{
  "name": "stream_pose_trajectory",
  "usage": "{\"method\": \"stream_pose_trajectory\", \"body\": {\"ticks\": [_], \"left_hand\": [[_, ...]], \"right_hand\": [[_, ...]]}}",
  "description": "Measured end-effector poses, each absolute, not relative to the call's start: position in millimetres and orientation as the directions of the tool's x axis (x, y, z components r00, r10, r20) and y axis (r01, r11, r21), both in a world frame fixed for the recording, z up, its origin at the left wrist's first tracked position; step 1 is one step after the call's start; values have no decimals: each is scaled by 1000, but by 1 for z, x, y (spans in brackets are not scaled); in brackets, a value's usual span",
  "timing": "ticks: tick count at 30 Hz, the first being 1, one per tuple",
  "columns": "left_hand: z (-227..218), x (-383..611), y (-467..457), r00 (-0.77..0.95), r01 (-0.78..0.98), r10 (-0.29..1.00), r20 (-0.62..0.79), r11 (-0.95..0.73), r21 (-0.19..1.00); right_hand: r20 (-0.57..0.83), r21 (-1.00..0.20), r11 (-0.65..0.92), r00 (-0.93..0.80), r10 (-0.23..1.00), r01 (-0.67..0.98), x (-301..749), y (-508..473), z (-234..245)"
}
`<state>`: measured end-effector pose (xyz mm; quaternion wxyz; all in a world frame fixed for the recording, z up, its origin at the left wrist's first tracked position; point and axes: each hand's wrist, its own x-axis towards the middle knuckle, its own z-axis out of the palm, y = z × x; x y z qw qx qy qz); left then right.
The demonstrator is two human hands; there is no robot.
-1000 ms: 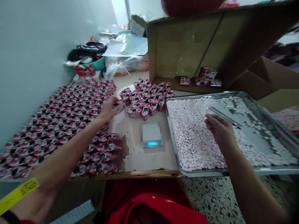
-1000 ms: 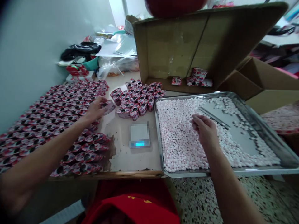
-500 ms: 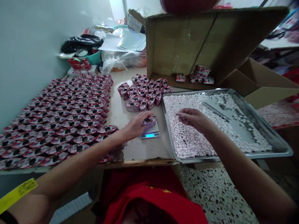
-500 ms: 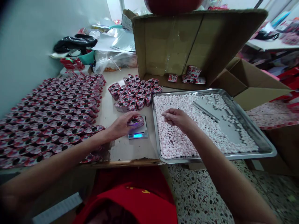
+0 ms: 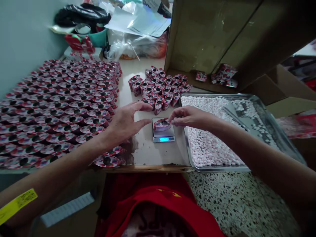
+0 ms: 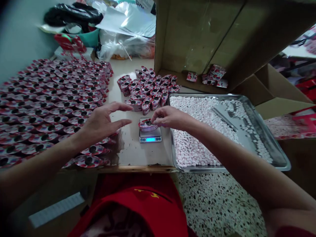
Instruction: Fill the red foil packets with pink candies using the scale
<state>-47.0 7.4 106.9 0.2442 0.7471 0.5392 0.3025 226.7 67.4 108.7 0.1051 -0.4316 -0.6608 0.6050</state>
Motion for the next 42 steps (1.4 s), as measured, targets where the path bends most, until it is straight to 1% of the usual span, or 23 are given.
{"method": "stream_pose_trajectory", "body": {"ticks": [3, 5, 9, 12, 14, 17, 19, 21, 23, 24, 25, 26, 27, 28, 29, 30, 31, 32, 34, 36, 38, 40, 42], "left_hand": [[101, -46, 14, 226, 644, 961, 160, -271, 716], [92, -47, 18, 226, 629, 958, 179, -284, 724], [71, -41, 22, 268, 603, 937, 225, -345, 720], [59, -36, 24, 277, 619, 940, 199, -333, 712], [54, -31, 26, 273, 636, 945, 180, -318, 704], [48, -23, 28, 262, 685, 944, 203, -330, 649], [40, -15, 31, 253, 718, 944, 209, -328, 614], [30, -7, 35, 258, 712, 958, 125, -276, 646], [21, 1, 39, 272, 658, 962, 1, -187, 729], [19, 5, 41, 283, 618, 959, -33, -156, 771], [19, 10, 43, 290, 577, 957, -27, -152, 802], [21, 15, 46, 292, 546, 956, 24, -187, 817], [27, 20, 48, 291, 531, 950, 114, -260, 806], [34, 26, 51, 307, 535, 925, 225, -363, 763], [44, 33, 54, 346, 548, 875, 338, -481, 684], [55, 41, 57, 405, 559, 803, 436, -595, 578], [65, 50, 59, 491, 550, 715, 498, -697, 460], [75, 59, 62, 584, 517, 622, 521, -780, 352], [89, 79, 67, 742, 419, 466, 482, -883, 210], [94, 98, 73, 829, 342, 373, 416, -928, 150], [92, 114, 80, 853, 326, 342, 394, -939, 110], [84, 126, 86, 844, 347, 339, 416, -936, 59], [73, 132, 89, 811, 399, 354, 467, -917, 2]], "right_hand": [[-411, -877, -119, -600, 686, 465, 216, 78, 108], [-422, -875, -140, -587, 690, 464, 215, 81, 105], [-388, -887, -147, -533, 752, 438, 215, 80, 103], [-323, -894, -81, -507, 799, 441, 212, 77, 105], [-291, -890, -30, -516, 806, 456, 210, 77, 106], [-276, -873, 22, -531, 801, 488, 216, 79, 108], [-253, -854, 47, -494, 832, 517, 231, 81, 110], [-217, -824, 60, -412, 885, 564, 253, 81, 110], [-164, -773, 87, -330, 929, 628, 279, 76, 107], [-121, -752, 104, -291, 949, 651, 290, 71, 103], [-72, -746, 115, -251, 965, 656, 299, 64, 97], [-28, -772, 107, -202, 979, 626, 306, 57, 89], [-6, -834, 71, -137, 990, 548, 309, 49, 80], [-27, -912, 2, -63, 998, 410, 309, 41, 71], [-99, -973, -99, 8, 995, 207, 306, 33, 62], [-215, -976, -214, 47, 975, -30, 301, 27, 54], [-340, -916, -318, 51, 939, -244, 296, 23, 47], [-433, -822, -382, 27, 901, -423, 291, 20, 43], [-525, -608, -414, -49, 850, -678, 283, 20, 38], [-554, -436, -361, -71, 830, -824, 281, 24, 37], [-593, -331, -294, -45, 804, -897, 284, 29, 35], [-618, -285, -255, -26, 786, -924, 287, 32, 33], [-626, -265, -254, -35, 779, -930, 290, 36, 32]]}}
